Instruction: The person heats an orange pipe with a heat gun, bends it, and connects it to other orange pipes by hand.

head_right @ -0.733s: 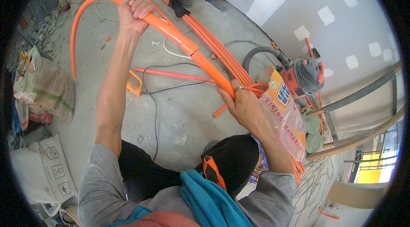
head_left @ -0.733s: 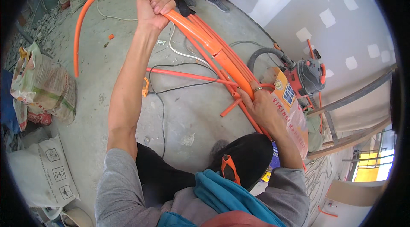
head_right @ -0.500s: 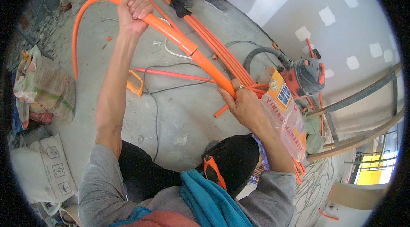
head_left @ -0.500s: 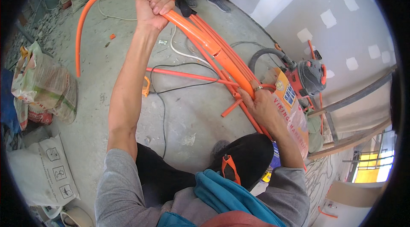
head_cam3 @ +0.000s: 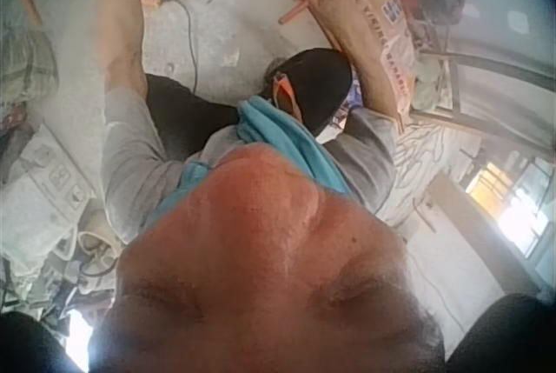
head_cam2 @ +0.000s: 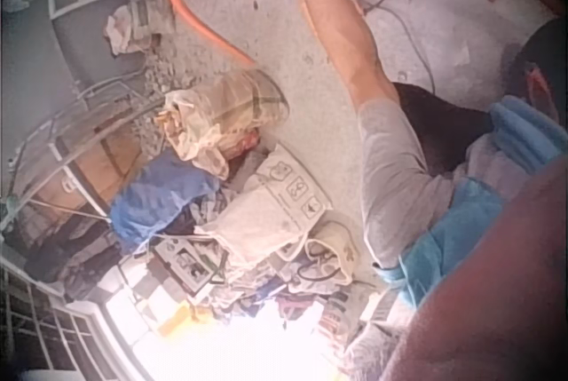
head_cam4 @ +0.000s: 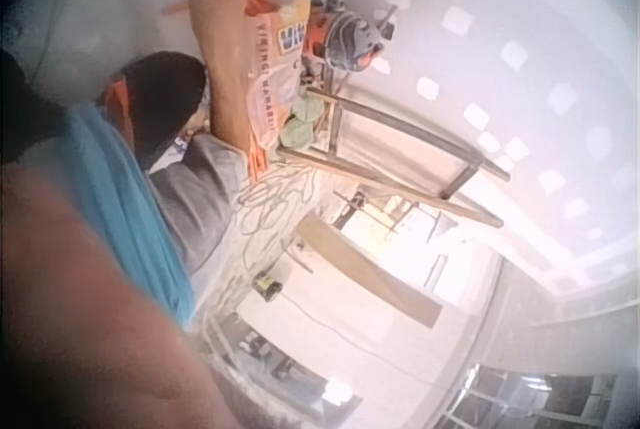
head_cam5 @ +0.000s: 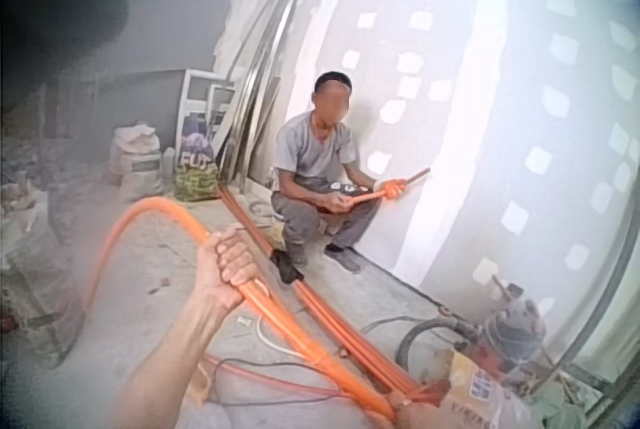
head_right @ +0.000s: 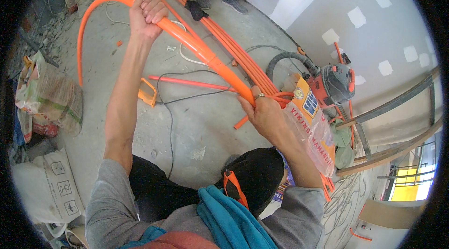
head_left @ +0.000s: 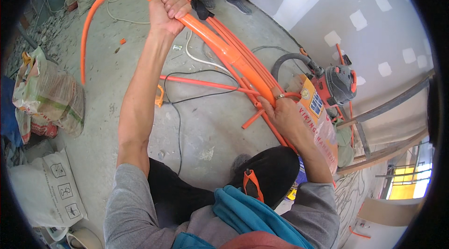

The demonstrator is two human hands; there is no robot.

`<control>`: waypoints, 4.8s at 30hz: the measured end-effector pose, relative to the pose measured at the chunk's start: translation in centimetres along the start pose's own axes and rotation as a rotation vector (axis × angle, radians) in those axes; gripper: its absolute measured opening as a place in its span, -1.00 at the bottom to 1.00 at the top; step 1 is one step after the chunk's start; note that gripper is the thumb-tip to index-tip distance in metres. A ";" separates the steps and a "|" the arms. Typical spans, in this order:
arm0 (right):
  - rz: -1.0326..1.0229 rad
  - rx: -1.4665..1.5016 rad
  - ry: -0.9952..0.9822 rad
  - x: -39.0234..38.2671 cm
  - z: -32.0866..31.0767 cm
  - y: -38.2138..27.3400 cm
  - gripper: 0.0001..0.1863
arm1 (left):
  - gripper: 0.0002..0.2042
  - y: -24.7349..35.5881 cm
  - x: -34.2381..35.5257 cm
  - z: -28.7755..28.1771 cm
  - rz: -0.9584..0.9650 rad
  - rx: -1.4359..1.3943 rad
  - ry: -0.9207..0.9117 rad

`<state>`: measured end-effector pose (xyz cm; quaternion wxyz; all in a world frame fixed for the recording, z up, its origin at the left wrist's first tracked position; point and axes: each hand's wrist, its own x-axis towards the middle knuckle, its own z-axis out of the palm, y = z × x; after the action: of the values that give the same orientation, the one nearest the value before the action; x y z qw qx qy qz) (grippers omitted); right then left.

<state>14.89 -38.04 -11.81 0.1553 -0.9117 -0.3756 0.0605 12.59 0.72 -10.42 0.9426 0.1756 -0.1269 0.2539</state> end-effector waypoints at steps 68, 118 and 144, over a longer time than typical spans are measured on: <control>-0.115 0.264 -0.020 4.2 6.5 3.3 -0.45 | -0.67 -4.4 1.5 -3.3 -0.038 0.203 0.385; -0.136 0.241 0.217 1.2 6.0 3.8 -0.61 | -0.64 -4.6 1.8 0.6 -0.038 0.229 0.366; 0.205 1.520 -0.945 2.4 4.2 6.1 -0.44 | -0.68 -4.2 0.9 2.9 -0.079 0.224 0.148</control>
<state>19.69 -39.46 -17.76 0.5395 -0.4723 -0.1757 0.6745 15.15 -3.45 -8.65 0.9333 0.2653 -0.0209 0.2413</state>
